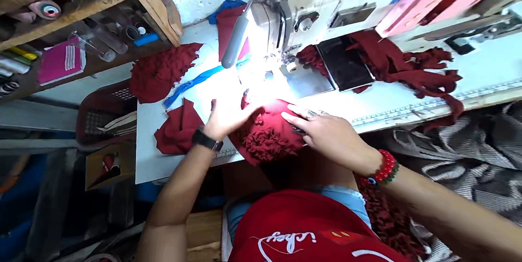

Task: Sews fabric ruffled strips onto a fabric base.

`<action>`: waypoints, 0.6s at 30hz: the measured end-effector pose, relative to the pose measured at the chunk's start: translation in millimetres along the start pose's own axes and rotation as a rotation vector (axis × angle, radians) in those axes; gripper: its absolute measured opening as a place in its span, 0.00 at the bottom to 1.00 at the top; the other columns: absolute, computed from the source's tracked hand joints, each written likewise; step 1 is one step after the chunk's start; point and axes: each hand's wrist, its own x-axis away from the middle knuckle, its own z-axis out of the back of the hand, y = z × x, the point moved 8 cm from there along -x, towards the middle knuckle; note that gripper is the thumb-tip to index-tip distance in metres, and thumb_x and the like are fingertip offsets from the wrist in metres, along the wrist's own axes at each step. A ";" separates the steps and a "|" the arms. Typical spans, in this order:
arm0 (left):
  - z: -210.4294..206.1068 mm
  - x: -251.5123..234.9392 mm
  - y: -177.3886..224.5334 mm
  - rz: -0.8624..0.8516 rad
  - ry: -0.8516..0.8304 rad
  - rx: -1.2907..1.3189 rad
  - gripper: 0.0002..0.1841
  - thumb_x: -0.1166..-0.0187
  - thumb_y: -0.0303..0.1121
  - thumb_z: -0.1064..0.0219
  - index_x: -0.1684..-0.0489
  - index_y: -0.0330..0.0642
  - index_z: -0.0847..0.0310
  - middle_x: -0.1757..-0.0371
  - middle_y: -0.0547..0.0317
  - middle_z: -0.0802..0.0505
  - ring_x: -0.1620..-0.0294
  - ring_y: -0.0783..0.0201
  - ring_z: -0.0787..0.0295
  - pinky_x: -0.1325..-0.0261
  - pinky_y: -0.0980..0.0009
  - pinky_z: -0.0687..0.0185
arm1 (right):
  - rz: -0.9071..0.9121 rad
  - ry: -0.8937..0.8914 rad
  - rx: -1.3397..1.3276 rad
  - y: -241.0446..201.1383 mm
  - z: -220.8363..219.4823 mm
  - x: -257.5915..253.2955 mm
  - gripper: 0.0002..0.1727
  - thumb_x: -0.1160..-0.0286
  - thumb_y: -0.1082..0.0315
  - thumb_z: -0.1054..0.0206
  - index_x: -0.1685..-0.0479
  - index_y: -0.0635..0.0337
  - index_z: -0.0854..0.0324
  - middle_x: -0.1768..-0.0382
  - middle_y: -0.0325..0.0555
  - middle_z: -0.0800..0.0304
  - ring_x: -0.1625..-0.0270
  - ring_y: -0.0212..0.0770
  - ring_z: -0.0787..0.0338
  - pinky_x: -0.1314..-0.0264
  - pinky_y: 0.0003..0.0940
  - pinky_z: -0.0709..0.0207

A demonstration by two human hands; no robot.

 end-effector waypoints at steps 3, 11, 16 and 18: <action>-3.2 -29.9 -4.0 -0.007 -0.249 -0.093 0.23 0.28 0.50 0.26 0.49 0.38 0.11 0.42 0.40 0.11 0.32 0.39 0.19 0.27 0.33 0.35 | 0.021 0.003 0.011 -1.7 -2.1 -0.7 0.36 0.36 0.80 0.29 0.22 0.47 0.19 0.22 0.53 0.18 0.45 0.64 0.07 0.51 0.61 0.15; 31.4 -36.6 1.0 -0.084 -0.195 -0.063 0.23 0.32 0.36 0.22 0.39 0.36 0.15 0.44 0.40 0.09 0.39 0.44 0.13 0.36 0.43 0.21 | -0.008 0.007 -0.001 1.9 -3.9 0.6 0.39 0.35 0.79 0.30 0.18 0.40 0.22 0.18 0.53 0.23 0.43 0.68 0.09 0.54 0.63 0.15; 36.6 5.0 18.0 -0.003 0.195 -0.167 0.19 0.15 0.36 0.39 0.31 0.37 0.18 0.28 0.39 0.15 0.24 0.40 0.22 0.23 0.39 0.29 | -0.035 0.018 -0.021 3.9 -2.5 -2.0 0.37 0.34 0.78 0.31 0.20 0.39 0.20 0.18 0.53 0.23 0.40 0.68 0.09 0.51 0.64 0.15; 3.7 11.7 24.1 -0.028 0.064 -0.124 0.31 0.15 0.55 0.41 0.19 0.47 0.25 0.22 0.53 0.16 0.19 0.49 0.24 0.21 0.37 0.31 | -0.062 0.010 -0.025 5.2 -2.4 -1.1 0.36 0.31 0.77 0.32 0.19 0.39 0.21 0.18 0.54 0.24 0.40 0.68 0.10 0.52 0.64 0.15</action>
